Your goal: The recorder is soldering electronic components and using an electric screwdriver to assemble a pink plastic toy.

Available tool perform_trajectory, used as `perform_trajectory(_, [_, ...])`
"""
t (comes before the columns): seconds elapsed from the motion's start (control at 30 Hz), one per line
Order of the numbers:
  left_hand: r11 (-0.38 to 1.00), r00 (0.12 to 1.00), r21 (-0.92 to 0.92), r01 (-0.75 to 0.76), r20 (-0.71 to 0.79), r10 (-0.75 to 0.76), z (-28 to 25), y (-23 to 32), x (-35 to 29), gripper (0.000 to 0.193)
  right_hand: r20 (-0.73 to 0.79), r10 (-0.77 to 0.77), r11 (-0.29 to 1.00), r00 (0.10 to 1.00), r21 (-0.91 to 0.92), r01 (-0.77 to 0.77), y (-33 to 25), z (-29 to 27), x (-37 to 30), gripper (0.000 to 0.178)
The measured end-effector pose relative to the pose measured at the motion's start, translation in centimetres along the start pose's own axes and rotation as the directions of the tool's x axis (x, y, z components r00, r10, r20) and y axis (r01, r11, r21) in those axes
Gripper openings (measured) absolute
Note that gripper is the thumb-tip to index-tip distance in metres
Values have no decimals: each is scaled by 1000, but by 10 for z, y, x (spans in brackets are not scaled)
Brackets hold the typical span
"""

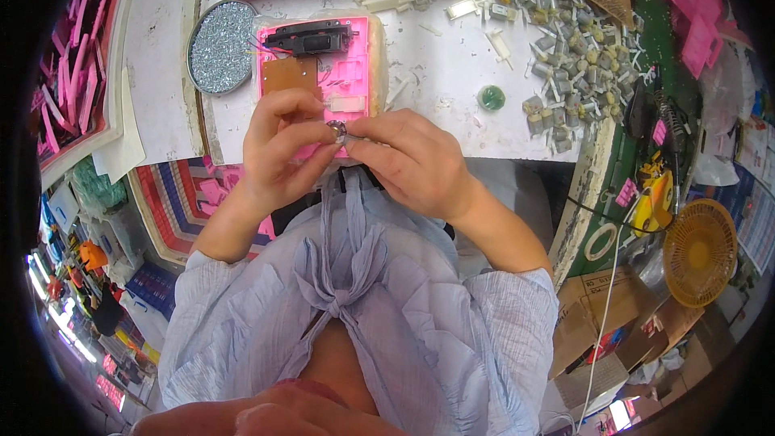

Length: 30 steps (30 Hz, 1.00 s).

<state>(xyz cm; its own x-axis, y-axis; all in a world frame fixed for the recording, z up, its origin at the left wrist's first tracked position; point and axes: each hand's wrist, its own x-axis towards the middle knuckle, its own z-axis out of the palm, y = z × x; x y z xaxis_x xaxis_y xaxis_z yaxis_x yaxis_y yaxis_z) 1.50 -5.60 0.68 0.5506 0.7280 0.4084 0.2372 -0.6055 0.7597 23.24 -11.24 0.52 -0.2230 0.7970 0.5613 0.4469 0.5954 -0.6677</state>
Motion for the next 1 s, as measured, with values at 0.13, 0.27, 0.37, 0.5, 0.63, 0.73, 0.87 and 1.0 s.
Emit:
perform_trajectory(0.13, [998, 996, -19, -61, 65, 62, -4, 1, 6, 27, 40, 1, 1000, 999, 3, -1, -3, -3, 1, 36])
perform_trajectory(0.27, [991, 992, -136, 8, 124, 9, -7, -1, 6, 27, 49, -18, 1000, 999, 7, 17, -2, -3, 0, 32])
perform_trajectory(0.37, [985, 992, -169, 37, 122, -17, -7, -2, 5, 27, 52, -33, 999, 998, 10, 33, -1, -4, 1, 37])
perform_trajectory(0.5, [988, 994, -143, 56, 100, -42, -7, -1, 5, 27, 62, -47, 999, 997, 4, 46, 1, -6, 2, 42])
perform_trajectory(0.63, [988, 996, -136, 65, 72, -56, -5, 0, 5, 25, 37, -36, 999, 999, 25, 35, 0, -5, 3, 27])
perform_trajectory(0.73, [988, 997, -140, 66, 59, -59, -4, 1, 7, 25, 31, -45, 999, 998, 29, 44, 2, -5, 2, 28])
perform_trajectory(0.87, [986, 995, -145, 79, 68, -70, -3, 3, 6, 24, 48, -49, 999, 998, 26, 48, 1, -8, 4, 27])
perform_trajectory(1.0, [997, 991, -75, 32, 132, -22, -7, 7, 12, 23, 69, -75, 997, 995, 19, 74, 3, -9, 2, 32])
